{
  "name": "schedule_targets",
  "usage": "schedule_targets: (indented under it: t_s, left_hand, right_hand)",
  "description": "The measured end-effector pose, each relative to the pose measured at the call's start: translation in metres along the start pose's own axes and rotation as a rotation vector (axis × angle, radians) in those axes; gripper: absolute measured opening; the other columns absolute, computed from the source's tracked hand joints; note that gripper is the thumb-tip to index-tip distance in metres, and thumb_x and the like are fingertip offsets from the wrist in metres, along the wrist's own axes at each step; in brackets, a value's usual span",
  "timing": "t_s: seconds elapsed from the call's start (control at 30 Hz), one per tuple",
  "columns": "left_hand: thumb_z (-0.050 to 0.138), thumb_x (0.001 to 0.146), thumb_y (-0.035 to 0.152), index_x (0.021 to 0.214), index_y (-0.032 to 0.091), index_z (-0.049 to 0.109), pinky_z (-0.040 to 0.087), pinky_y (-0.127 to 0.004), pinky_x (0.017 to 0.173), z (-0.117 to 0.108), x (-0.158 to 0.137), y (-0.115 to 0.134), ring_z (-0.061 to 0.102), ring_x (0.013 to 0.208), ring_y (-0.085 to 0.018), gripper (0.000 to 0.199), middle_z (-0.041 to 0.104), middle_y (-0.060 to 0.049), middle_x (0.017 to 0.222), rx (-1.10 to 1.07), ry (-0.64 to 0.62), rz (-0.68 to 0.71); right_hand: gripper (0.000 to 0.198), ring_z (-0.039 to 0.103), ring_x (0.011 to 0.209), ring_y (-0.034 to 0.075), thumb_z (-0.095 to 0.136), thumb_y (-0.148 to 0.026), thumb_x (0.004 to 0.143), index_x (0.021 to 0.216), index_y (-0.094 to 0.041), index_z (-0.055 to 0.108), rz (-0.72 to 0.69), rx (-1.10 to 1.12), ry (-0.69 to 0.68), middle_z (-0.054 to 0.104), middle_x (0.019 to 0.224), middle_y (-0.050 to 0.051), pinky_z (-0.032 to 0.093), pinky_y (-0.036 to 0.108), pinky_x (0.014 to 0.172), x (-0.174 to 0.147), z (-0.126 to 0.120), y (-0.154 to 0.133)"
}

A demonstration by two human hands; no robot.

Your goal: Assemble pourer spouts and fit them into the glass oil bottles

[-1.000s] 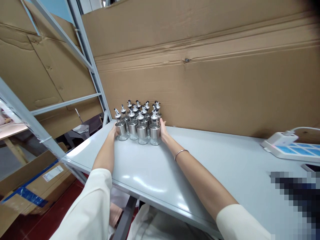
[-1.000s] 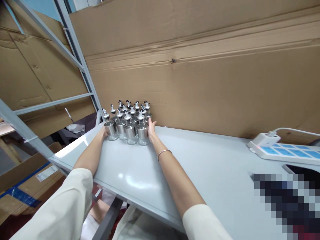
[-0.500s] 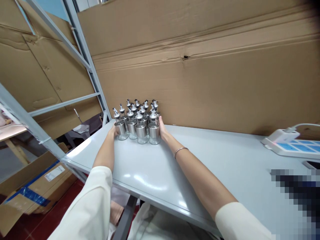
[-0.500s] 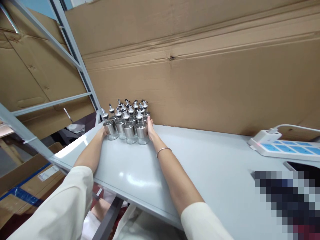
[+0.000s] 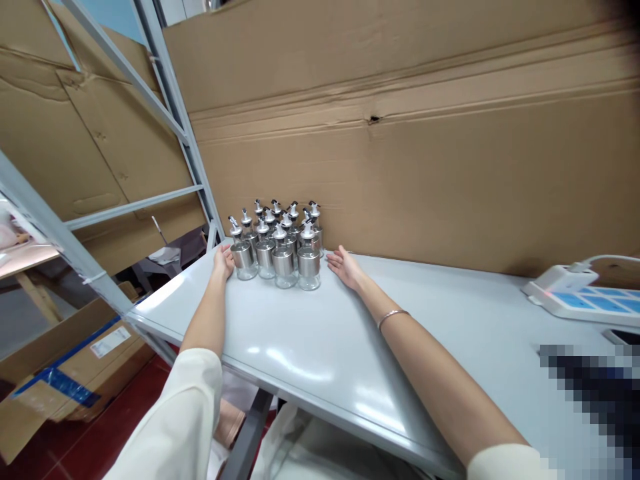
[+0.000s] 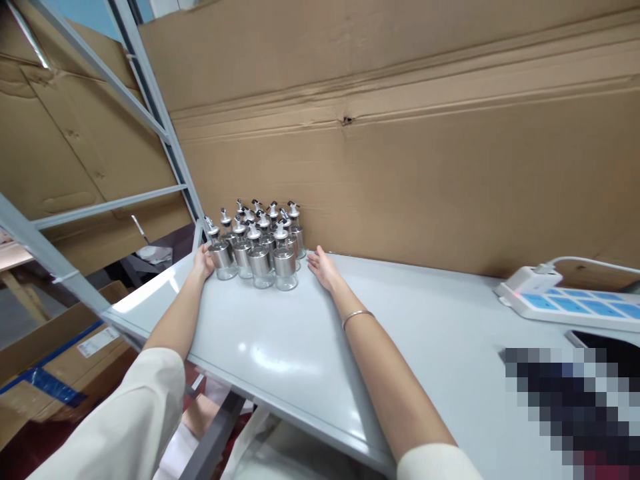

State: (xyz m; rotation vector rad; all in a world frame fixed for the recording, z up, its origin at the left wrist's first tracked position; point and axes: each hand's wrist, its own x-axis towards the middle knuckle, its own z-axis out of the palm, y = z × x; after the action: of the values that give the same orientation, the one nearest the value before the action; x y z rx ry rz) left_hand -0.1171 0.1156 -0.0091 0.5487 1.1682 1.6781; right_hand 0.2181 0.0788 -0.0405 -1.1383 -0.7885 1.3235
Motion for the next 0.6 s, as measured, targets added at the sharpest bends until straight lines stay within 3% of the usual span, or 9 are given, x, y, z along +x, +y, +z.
schedule_targets:
  t_s: [0.1, 0.2, 0.27, 0.33, 0.4, 0.5, 0.6]
  left_hand:
    - [0.059, 0.092, 0.036, 0.123, 0.015, 0.056, 0.055, -0.044, 0.089, -0.001, -0.013, 0.003, 0.062, 0.105, -0.022, 0.038, 0.059, -0.010, 0.123, 0.055, 0.216, 0.186]
    - [0.048, 0.097, 0.024, 0.117, 0.015, 0.055, 0.052, -0.039, 0.094, 0.001, -0.026, 0.017, 0.056, 0.115, -0.021, 0.024, 0.056, -0.009, 0.125, 0.098, 0.422, 0.414]
    - [0.035, 0.097, 0.010, 0.109, 0.016, 0.053, 0.047, -0.032, 0.101, 0.007, -0.033, 0.030, 0.047, 0.126, -0.018, 0.022, 0.052, -0.008, 0.128, 0.119, 0.506, 0.543]
    - [0.036, 0.094, 0.007, 0.103, 0.017, 0.051, 0.042, -0.029, 0.106, 0.019, -0.044, 0.039, 0.044, 0.128, -0.016, 0.020, 0.049, -0.006, 0.128, 0.148, 0.517, 0.663]
    - [0.042, 0.091, 0.007, 0.101, 0.017, 0.049, 0.040, -0.031, 0.106, 0.037, -0.063, 0.039, 0.046, 0.124, -0.017, 0.016, 0.049, -0.007, 0.124, 0.199, 0.412, 0.891]
    - [0.048, 0.093, 0.021, 0.102, 0.020, 0.047, 0.044, -0.035, 0.100, 0.070, -0.110, 0.017, 0.052, 0.115, -0.020, 0.009, 0.050, -0.008, 0.117, 0.183, -0.011, 1.235]
    - [0.049, 0.094, 0.034, 0.115, 0.027, 0.038, 0.048, -0.040, 0.097, 0.102, -0.162, -0.015, 0.060, 0.107, -0.020, 0.025, 0.054, -0.006, 0.114, 0.064, -0.466, 1.230]
  right_hand:
    - [0.035, 0.062, 0.105, 0.021, 0.058, -0.035, 0.093, 0.123, -0.018, 0.057, 0.033, -0.013, 0.053, 0.060, 0.125, 0.009, 0.054, 0.043, 0.088, -0.005, -0.006, 0.003]
    - [0.036, 0.062, 0.105, 0.021, 0.058, -0.035, 0.093, 0.124, -0.017, 0.057, 0.042, -0.031, 0.107, 0.060, 0.124, 0.009, 0.054, 0.043, 0.088, -0.009, -0.007, 0.008]
    - [0.036, 0.063, 0.105, 0.021, 0.058, -0.035, 0.092, 0.124, -0.017, 0.056, 0.043, -0.047, 0.120, 0.060, 0.124, 0.009, 0.054, 0.043, 0.088, -0.011, -0.007, 0.012]
    - [0.036, 0.063, 0.105, 0.022, 0.059, -0.035, 0.092, 0.124, -0.017, 0.056, 0.047, -0.065, 0.110, 0.060, 0.124, 0.009, 0.054, 0.043, 0.088, -0.012, -0.006, 0.014]
    - [0.036, 0.063, 0.105, 0.021, 0.058, -0.035, 0.093, 0.124, -0.017, 0.056, 0.050, -0.084, 0.084, 0.060, 0.124, 0.009, 0.054, 0.043, 0.088, -0.012, -0.005, 0.014]
    - [0.035, 0.062, 0.105, 0.021, 0.058, -0.035, 0.093, 0.123, -0.018, 0.057, 0.040, -0.113, 0.033, 0.060, 0.125, 0.009, 0.054, 0.043, 0.088, -0.013, -0.005, 0.013]
    - [0.035, 0.062, 0.105, 0.021, 0.058, -0.035, 0.093, 0.123, -0.018, 0.057, 0.021, -0.142, -0.031, 0.060, 0.125, 0.009, 0.054, 0.043, 0.088, -0.018, -0.007, 0.012]
